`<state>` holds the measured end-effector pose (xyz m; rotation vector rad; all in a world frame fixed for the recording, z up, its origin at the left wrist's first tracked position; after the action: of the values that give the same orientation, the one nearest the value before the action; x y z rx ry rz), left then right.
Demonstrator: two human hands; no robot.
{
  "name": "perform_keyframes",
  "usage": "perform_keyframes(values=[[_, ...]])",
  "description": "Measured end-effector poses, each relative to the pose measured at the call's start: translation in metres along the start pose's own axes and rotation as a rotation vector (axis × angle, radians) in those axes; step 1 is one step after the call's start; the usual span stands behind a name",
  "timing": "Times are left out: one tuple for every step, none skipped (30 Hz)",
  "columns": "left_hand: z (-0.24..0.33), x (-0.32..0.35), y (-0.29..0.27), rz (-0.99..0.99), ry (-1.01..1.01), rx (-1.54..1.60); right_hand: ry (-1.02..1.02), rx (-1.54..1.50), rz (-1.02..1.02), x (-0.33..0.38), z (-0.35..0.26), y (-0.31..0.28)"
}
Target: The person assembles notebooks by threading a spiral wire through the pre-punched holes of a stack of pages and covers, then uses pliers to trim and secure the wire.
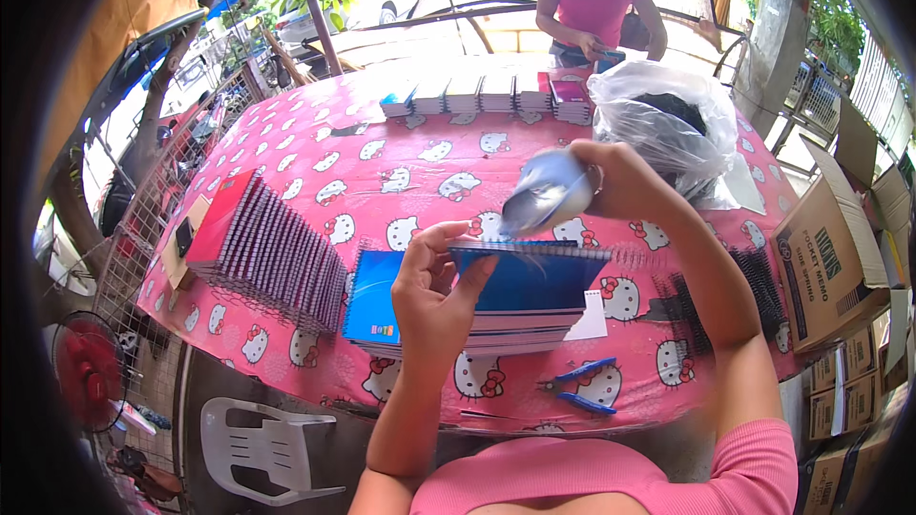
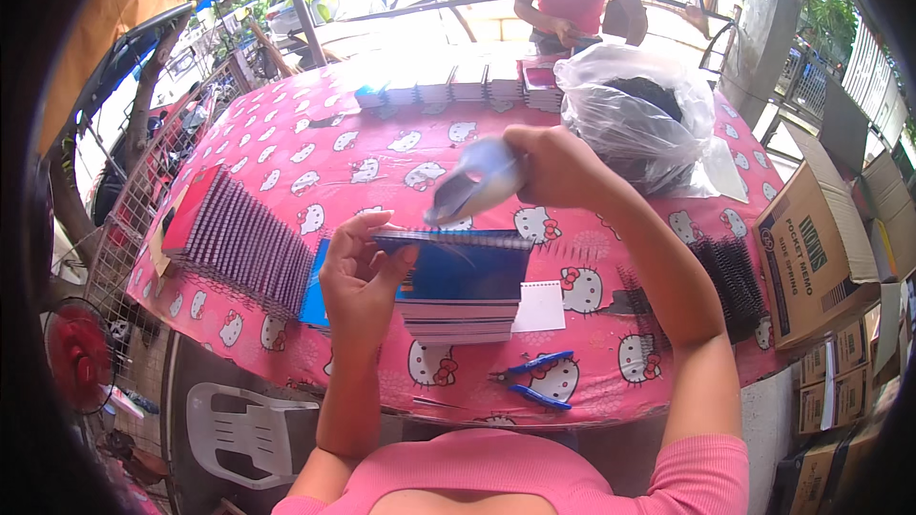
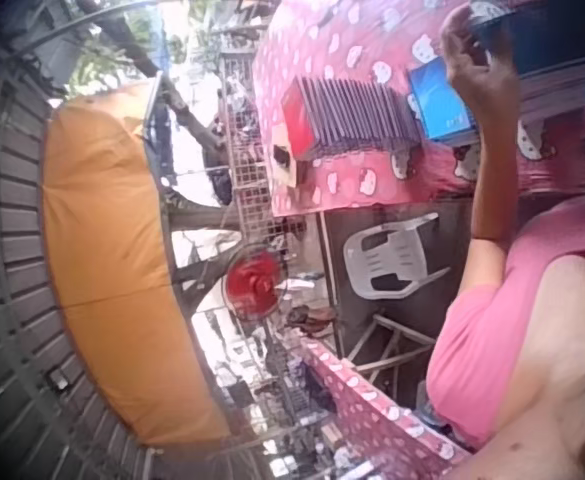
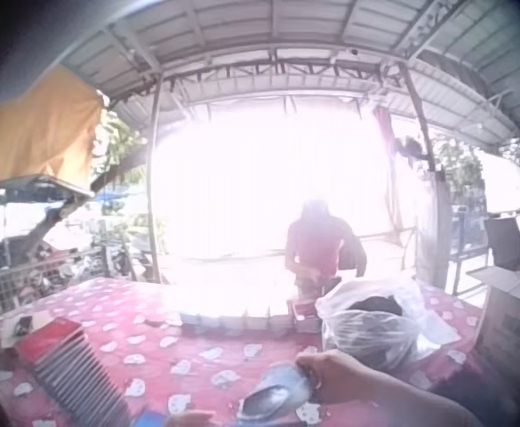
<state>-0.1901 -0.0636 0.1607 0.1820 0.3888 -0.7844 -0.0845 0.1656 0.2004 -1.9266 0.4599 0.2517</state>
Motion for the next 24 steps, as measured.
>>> perform_keyframes(values=[[0.003,0.003,-0.005,0.052,0.004,0.071,0.055,-0.558,-0.032,-0.001,-0.020,-0.004],[0.005,0.005,-0.012,0.103,0.009,0.141,0.116,-1.115,-0.078,-0.002,-0.042,-0.005],[-0.004,0.004,-0.011,0.079,0.001,0.211,0.035,-0.759,-0.064,-0.005,-0.041,-0.004],[-0.010,0.003,-0.009,0.077,-0.011,0.228,-0.045,-0.403,-0.050,-0.010,-0.037,0.002],[-0.011,0.003,-0.011,0.079,-0.027,0.223,-0.129,-0.069,-0.031,-0.015,-0.039,0.008],[-0.011,0.004,-0.014,0.079,-0.043,0.219,0.044,-0.062,-0.070,-0.020,-0.029,0.009],[-0.011,0.005,-0.016,0.085,-0.036,0.215,0.040,-0.557,-0.130,-0.015,-0.035,0.009],[-0.012,0.007,-0.018,0.089,-0.029,0.211,0.038,-1.052,-0.191,-0.008,-0.041,0.009],[-0.013,0.008,-0.020,0.093,-0.022,0.208,0.021,-0.803,-0.141,-0.011,-0.036,0.010],[-0.012,0.009,-0.020,0.085,-0.019,0.221,0.007,-0.563,-0.090,-0.010,-0.027,0.016],[-0.011,0.008,-0.021,0.072,-0.020,0.232,-0.002,-0.327,-0.035,-0.007,-0.017,0.025],[-0.009,0.009,-0.022,0.058,-0.021,0.243,0.132,-0.149,0.007,0.004,0.002,0.035],[-0.010,0.010,-0.022,0.049,-0.036,0.264,0.259,0.036,0.050,0.020,0.025,0.045],[-0.011,0.009,-0.021,0.037,-0.049,0.295,0.387,0.233,0.095,0.039,0.049,0.052],[-0.011,0.009,-0.018,0.025,-0.061,0.328,0.518,0.360,0.071,0.062,0.077,0.068],[-0.008,0.004,-0.014,0.004,0.009,0.361,0.650,0.480,0.040,0.088,0.097,0.083],[-0.005,-0.003,-0.008,-0.012,0.071,0.388,0.647,0.439,0.005,0.107,0.101,0.092],[-0.003,-0.004,-0.003,-0.031,0.127,0.414,0.650,0.394,-0.033,0.127,0.103,0.101],[0.013,0.003,-0.003,0.012,0.258,0.241,0.648,0.348,-0.066,0.142,0.102,0.110],[0.039,0.011,-0.004,0.059,0.389,0.057,0.460,0.477,0.112,0.142,0.069,0.102],[0.055,0.015,-0.002,0.089,0.519,-0.111,0.283,0.613,0.294,0.148,0.025,0.084],[0.059,0.021,0.000,0.042,0.617,-0.157,0.247,0.477,0.267,0.159,0.004,0.084],[0.057,0.028,0.003,-0.010,0.703,-0.204,0.217,0.334,0.232,0.171,-0.012,0.092],[0.057,0.037,0.007,-0.069,0.793,-0.242,0.182,0.051,0.110,0.185,-0.029,0.107]])
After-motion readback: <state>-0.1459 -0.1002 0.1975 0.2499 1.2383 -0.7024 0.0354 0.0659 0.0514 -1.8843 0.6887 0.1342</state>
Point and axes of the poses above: each hand's wrist, its own x-axis away from the middle knuckle, its own y-axis out of the palm, z = x × y, the point moved 5 cm from there along -x, towards the middle knuckle, and after that the axes turned 3 degrees about -z, right-handed, at the moved point
